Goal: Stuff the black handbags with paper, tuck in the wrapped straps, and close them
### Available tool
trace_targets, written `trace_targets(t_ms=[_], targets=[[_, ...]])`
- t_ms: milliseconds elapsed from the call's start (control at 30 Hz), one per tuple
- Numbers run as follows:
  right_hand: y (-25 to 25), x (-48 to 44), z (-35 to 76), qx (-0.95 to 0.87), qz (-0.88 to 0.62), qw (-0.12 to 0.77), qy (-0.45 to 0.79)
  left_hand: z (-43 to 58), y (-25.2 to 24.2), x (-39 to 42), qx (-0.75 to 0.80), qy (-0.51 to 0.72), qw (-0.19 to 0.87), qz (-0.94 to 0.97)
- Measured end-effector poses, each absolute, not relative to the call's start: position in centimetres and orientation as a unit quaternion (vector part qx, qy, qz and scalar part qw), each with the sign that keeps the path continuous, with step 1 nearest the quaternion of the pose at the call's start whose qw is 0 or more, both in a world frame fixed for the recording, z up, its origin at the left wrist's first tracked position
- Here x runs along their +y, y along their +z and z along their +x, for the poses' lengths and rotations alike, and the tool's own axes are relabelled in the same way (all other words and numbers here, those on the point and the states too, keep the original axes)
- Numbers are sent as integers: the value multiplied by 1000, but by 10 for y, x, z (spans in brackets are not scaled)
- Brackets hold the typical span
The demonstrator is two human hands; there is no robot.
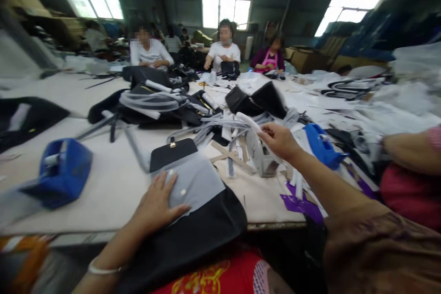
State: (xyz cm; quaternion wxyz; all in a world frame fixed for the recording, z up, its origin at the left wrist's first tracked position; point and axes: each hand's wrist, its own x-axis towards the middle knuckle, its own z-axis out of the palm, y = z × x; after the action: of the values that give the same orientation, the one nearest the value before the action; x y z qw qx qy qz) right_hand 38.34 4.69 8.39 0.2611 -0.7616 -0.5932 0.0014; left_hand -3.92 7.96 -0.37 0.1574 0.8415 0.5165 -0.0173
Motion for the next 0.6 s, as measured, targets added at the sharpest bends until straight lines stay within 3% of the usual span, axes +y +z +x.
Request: trace_targets(t_ms=[67,233,600], targets=[[87,65,333,-705,-645,292,36,-40,0,77,521,-13,175,835],[68,110,220,-850,-456,249,88,-44,1,75,527,-9,207,825],[13,145,150,-861,-465,144,152,-50,4,70,523,25,238,818]])
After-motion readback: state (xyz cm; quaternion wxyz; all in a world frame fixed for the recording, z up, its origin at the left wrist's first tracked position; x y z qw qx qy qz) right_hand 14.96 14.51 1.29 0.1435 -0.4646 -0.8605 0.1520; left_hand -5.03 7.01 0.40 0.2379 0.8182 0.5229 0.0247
